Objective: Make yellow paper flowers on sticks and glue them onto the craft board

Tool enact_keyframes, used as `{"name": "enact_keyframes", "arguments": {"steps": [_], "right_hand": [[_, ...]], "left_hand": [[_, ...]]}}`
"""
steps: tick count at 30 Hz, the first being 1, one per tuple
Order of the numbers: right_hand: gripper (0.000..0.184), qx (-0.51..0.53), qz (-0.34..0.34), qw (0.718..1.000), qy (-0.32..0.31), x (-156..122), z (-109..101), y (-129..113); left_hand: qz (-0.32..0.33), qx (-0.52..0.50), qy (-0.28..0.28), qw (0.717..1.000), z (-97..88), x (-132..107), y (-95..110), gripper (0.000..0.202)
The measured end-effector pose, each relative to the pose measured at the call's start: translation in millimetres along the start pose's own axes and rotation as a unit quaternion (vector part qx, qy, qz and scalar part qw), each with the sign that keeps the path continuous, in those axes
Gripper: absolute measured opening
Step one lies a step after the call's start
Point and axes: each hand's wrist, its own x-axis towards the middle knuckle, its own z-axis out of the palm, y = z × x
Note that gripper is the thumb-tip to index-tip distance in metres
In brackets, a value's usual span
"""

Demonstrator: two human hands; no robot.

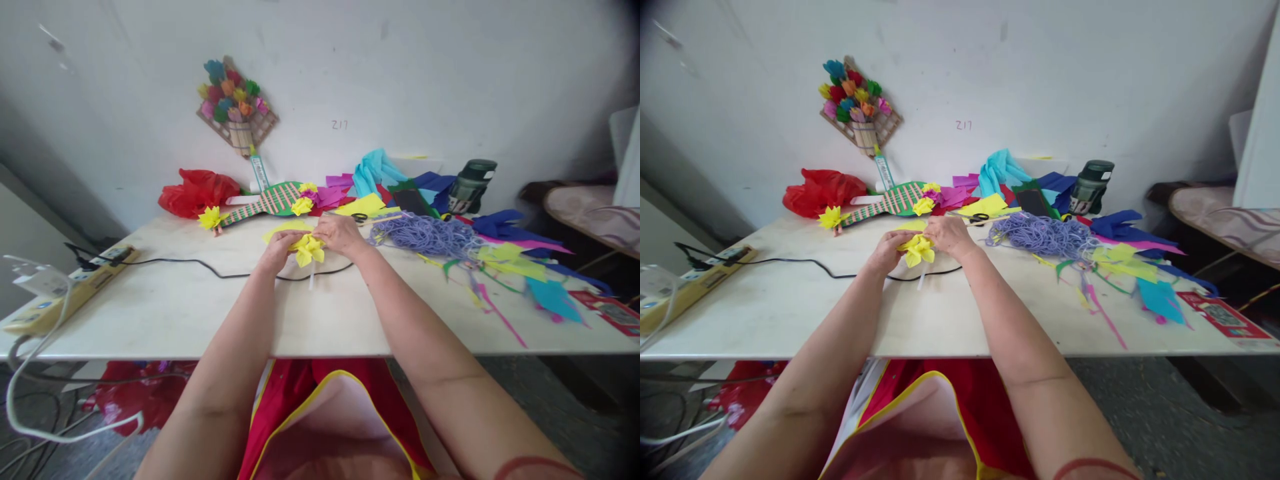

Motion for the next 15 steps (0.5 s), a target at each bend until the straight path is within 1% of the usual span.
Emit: {"name": "enact_keyframes", "arguments": {"steps": [7, 15], "right_hand": [[0.029, 0.029, -0.038, 0.999, 0.017, 3.1, 11.8, 8.5], [0.027, 0.037, -0.017, 0.999, 0.019, 0.4, 7.0, 6.7]], "left_hand": [[0.002, 0.012, 0.016, 1.000, 0.4, -1.2, 2.1, 0.037], [-0.002, 0.007, 0.009, 1.000, 0.5, -1.3, 1.2, 0.035]]}}
